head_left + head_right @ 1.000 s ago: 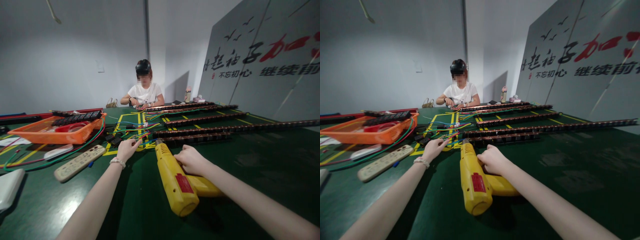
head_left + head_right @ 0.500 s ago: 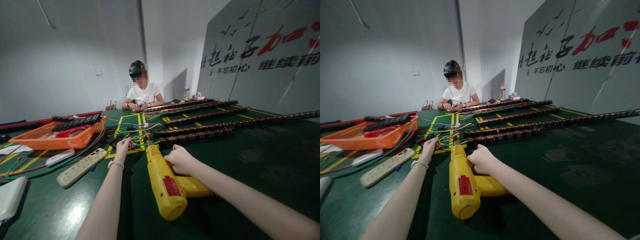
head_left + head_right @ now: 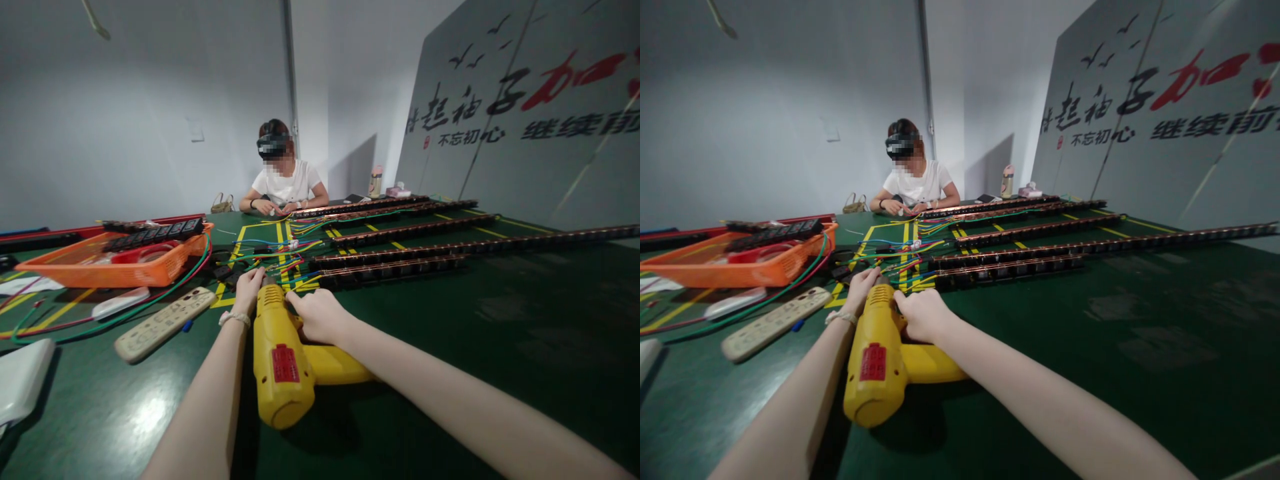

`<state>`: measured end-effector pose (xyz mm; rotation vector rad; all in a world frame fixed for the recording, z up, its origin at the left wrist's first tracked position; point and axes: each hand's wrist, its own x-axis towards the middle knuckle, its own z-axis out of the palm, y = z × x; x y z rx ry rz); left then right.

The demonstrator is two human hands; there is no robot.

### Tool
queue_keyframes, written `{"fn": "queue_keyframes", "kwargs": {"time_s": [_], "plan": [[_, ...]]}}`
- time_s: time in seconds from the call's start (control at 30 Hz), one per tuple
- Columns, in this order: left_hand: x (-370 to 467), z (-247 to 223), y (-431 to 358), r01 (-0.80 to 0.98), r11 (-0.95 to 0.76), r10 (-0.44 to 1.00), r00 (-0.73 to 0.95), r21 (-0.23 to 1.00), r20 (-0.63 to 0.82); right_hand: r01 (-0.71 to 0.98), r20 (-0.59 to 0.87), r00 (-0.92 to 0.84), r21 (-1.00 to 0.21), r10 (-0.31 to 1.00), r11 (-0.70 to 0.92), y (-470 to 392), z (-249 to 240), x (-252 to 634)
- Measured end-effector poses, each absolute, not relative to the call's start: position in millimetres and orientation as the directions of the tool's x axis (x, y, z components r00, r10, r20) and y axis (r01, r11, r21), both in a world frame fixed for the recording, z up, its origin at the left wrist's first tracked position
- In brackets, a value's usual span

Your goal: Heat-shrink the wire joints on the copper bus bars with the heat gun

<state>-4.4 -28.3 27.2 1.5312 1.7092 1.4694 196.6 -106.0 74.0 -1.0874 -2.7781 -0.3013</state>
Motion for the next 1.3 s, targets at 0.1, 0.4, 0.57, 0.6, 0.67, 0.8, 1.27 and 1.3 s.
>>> {"fn": "queue_keyframes", "kwargs": {"time_s": [0.1, 0.4, 0.57, 0.6, 0.67, 0.8, 1.27, 1.3], "plan": [[-6.5, 27.7, -28.5, 0.445, -0.169, 0.897, -0.300, 0.880, 0.324, 0.687, 0.220, -0.722, 0.114, 0.656, 0.717, -106.4, 73.5, 194.1], [-2.0, 24.1, -31.5, 0.405, -0.205, 0.905, -0.267, 0.891, 0.330, 0.684, 0.145, -0.729, 0.118, 0.669, 0.720, -108.0, 76.0, 212.3], [-5.2, 19.1, -25.5, 0.402, -0.217, 0.906, -0.257, 0.890, 0.337, 0.729, 0.146, -0.685, 0.134, 0.714, 0.672, -106.9, 76.8, 239.0], [-5.6, 18.6, -24.7, 0.397, -0.216, 0.907, -0.257, 0.892, 0.334, 0.738, 0.142, -0.674, 0.137, 0.725, 0.660, -106.7, 77.1, 245.6], [-5.9, 18.2, -24.0, 0.385, -0.213, 0.908, -0.263, 0.898, 0.328, 0.754, 0.136, -0.656, 0.150, 0.742, 0.639, -106.9, 77.9, 258.6], [-6.3, 17.5, -24.0, 0.412, -0.221, 0.900, -0.262, 0.884, 0.347, 0.779, 0.133, -0.625, 0.162, 0.769, 0.605, -108.2, 79.9, 276.3], [-5.5, 20.7, -23.8, 0.309, -0.239, 0.909, -0.262, 0.921, 0.324, 0.772, 0.085, -0.630, 0.175, 0.772, 0.611, -105.7, 81.9, 271.4], [-5.0, 21.4, -24.2, 0.299, -0.242, 0.909, -0.262, 0.923, 0.323, 0.768, 0.086, -0.635, 0.181, 0.768, 0.615, -105.2, 81.3, 269.4]]}}
